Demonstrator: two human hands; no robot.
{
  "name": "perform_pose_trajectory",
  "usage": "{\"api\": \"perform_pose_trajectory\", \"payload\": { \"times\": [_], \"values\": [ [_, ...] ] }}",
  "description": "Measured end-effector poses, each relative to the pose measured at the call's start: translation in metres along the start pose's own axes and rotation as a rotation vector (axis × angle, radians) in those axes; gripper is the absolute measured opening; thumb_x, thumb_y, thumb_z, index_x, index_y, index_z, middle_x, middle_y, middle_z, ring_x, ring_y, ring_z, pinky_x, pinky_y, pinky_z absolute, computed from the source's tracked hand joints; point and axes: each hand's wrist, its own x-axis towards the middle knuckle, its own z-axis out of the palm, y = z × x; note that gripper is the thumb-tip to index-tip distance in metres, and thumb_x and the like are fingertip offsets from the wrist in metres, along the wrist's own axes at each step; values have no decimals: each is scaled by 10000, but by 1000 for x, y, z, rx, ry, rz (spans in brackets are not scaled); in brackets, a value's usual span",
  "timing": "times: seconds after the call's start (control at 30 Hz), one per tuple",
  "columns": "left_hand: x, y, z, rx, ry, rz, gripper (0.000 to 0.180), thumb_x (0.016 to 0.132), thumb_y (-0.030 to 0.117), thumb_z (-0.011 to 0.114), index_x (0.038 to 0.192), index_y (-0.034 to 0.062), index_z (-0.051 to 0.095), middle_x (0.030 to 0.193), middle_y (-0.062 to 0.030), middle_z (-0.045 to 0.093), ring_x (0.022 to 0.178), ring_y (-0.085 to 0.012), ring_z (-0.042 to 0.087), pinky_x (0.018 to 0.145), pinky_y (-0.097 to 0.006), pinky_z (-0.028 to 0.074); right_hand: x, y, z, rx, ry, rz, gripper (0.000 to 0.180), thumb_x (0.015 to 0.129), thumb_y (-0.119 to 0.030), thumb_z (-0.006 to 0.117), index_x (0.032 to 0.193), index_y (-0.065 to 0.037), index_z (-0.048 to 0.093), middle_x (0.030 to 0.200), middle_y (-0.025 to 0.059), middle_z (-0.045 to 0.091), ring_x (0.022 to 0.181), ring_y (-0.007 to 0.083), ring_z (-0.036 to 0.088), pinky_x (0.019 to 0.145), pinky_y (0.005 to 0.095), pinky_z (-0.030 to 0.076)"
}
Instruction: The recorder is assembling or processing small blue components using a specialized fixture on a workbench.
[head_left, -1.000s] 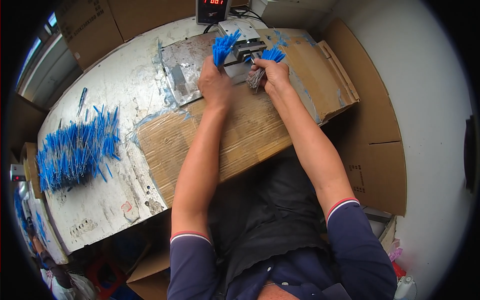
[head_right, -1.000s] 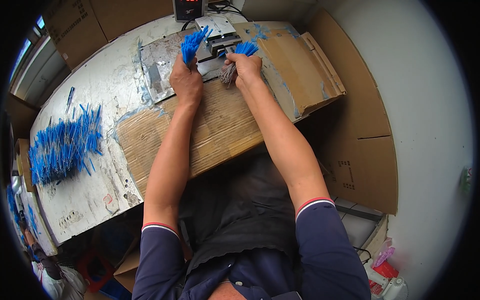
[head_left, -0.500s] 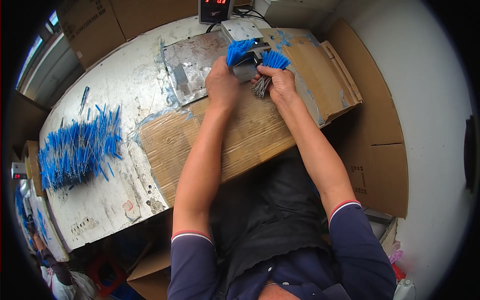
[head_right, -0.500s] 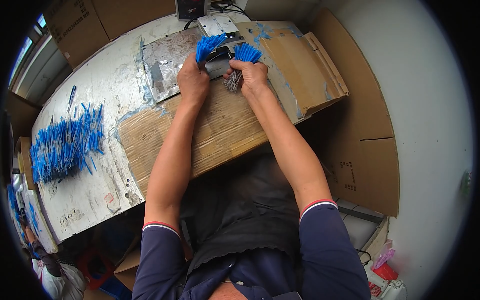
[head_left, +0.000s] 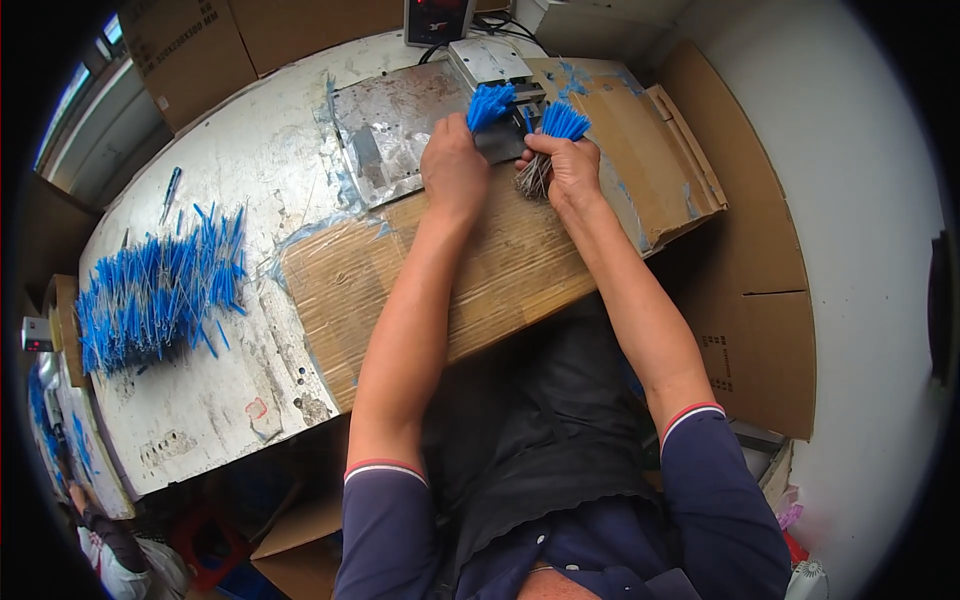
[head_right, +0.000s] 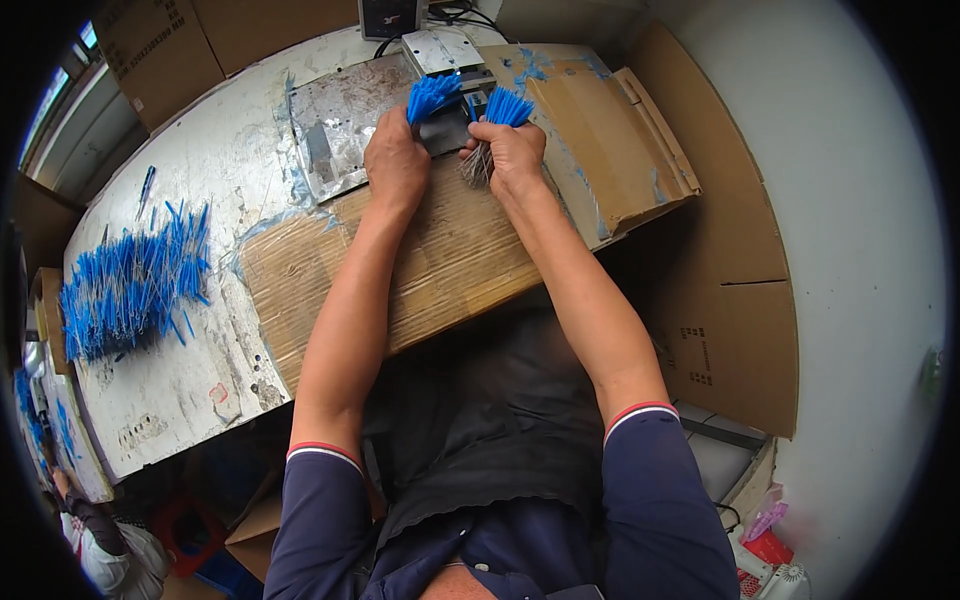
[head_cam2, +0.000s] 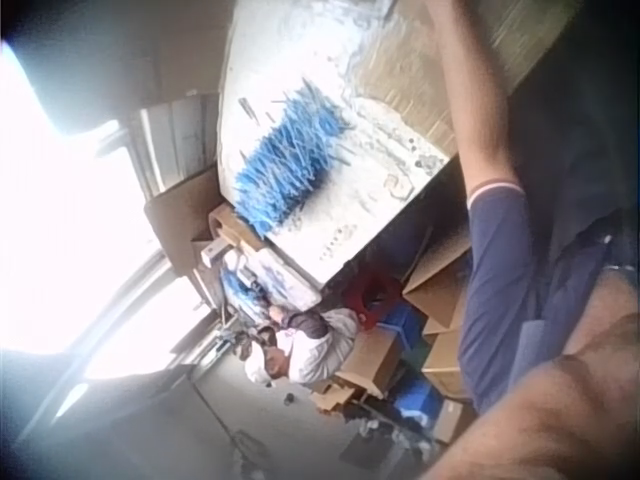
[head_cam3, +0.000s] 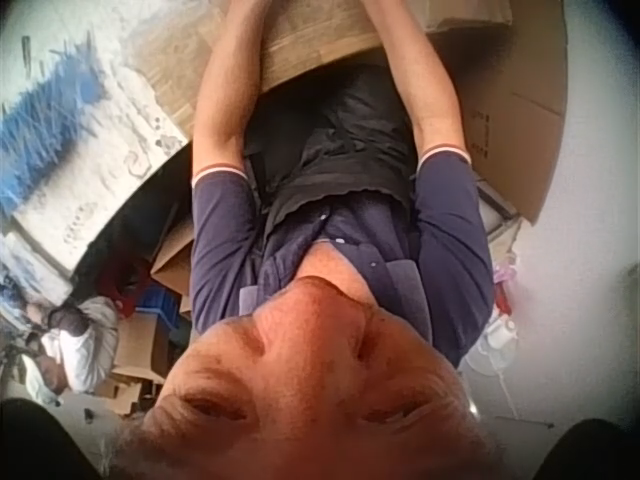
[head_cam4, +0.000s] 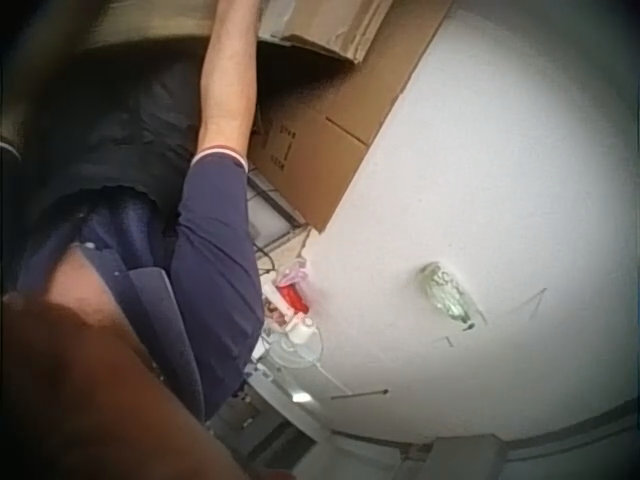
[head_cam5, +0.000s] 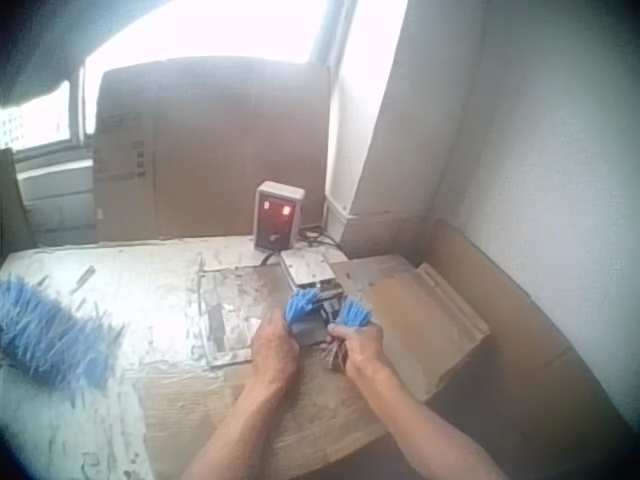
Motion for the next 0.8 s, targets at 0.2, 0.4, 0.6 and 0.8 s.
{"api": "perform_pose_trajectory", "payload": {
  "times": [0.2,0.4,0.6,0.8],
  "values": [
    [3,-2,0,-81,129,-93,168,906,60,629,1072,32,626,989,-197,670,930,-428,646,800,-506,496,12,3,0,-207,-11,-2,101,759,77,727,789,70,631,692,134,640,524,220,646,434,346,567],
    [3,-2,-2,-103,139,-106,173,914,77,636,1083,35,633,996,-202,679,936,-430,650,808,-509,497,22,6,12,-329,85,1,138,766,85,738,741,50,607,688,146,643,529,226,649,414,342,558],
    [4,-3,-1,-108,159,-100,165,923,93,642,1079,42,630,985,-203,682,923,-433,653,794,-510,498,28,8,19,-383,128,-36,155,768,89,746,754,59,595,715,161,658,552,238,670,412,357,565],
    [4,0,-2,-88,221,-83,132,932,106,640,1051,55,614,960,-192,666,891,-433,648,762,-519,491,27,7,18,-345,116,-1,142,774,70,746,808,72,609,732,167,661,553,247,671,419,364,575]
  ]
}}
